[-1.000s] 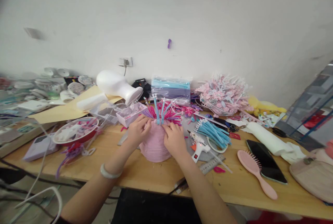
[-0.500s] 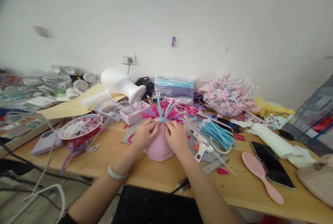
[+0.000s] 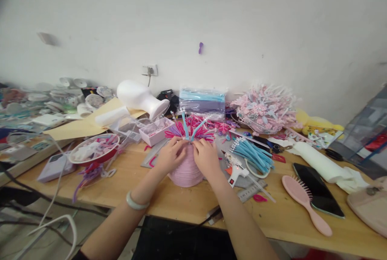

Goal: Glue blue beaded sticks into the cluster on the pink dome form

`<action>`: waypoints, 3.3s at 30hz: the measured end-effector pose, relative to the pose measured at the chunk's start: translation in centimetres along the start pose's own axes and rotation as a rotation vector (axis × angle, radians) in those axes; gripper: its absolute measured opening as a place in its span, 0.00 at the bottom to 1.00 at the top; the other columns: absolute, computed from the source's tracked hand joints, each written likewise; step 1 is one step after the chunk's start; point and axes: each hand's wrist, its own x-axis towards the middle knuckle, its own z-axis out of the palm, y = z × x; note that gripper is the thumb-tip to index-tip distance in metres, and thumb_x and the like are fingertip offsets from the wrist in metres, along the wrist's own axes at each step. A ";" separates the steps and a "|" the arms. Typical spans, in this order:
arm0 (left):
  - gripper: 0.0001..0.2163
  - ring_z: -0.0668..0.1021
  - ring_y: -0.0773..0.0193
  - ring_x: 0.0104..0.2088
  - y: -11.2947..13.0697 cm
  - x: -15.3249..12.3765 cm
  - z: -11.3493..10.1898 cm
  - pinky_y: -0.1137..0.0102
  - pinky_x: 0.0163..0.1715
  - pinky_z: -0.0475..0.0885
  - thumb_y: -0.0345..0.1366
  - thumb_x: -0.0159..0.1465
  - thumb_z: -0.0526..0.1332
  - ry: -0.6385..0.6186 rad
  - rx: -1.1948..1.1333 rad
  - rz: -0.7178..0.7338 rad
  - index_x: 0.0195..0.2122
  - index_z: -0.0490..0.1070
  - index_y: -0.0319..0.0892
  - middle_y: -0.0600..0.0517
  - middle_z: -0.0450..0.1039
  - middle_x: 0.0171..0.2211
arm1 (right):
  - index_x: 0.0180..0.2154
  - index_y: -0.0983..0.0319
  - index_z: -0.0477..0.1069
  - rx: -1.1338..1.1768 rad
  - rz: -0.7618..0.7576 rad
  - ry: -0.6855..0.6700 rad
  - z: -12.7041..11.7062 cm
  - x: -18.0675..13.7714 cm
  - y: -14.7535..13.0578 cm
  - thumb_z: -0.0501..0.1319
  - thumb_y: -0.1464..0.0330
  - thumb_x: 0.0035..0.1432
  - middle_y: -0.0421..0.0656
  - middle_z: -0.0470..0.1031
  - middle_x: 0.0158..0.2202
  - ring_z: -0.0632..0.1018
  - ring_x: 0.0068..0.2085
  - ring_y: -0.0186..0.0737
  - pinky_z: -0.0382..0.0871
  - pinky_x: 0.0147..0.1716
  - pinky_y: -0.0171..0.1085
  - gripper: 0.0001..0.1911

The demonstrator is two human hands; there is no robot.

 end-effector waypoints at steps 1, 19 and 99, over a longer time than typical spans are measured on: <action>0.14 0.73 0.65 0.38 0.0 0.0 0.0 0.72 0.38 0.70 0.34 0.60 0.51 -0.001 0.003 0.009 0.46 0.68 0.43 0.49 0.67 0.40 | 0.41 0.61 0.71 0.011 0.001 -0.004 0.0 0.1 0.1 0.49 0.72 0.60 0.44 0.73 0.38 0.71 0.41 0.40 0.56 0.42 0.39 0.14; 0.17 0.71 0.66 0.38 0.1 0.3 -0.2 0.72 0.39 0.67 0.32 0.60 0.50 -0.091 -0.116 0.008 0.49 0.67 0.47 0.51 0.65 0.39 | 0.28 0.62 0.75 0.085 0.054 -0.422 -3.8 4.9 0.3 0.49 0.74 0.50 0.44 0.78 0.32 0.74 0.32 0.36 0.59 0.29 0.31 0.16; 0.14 0.71 0.66 0.37 0.2 0.4 -0.4 0.72 0.37 0.67 0.34 0.61 0.50 -0.141 0.022 0.026 0.46 0.68 0.46 0.51 0.65 0.36 | 0.33 0.64 0.76 0.270 0.021 -0.184 -6.5 12.2 1.4 0.61 0.72 0.49 0.43 0.77 0.32 0.75 0.32 0.34 0.64 0.33 0.31 0.07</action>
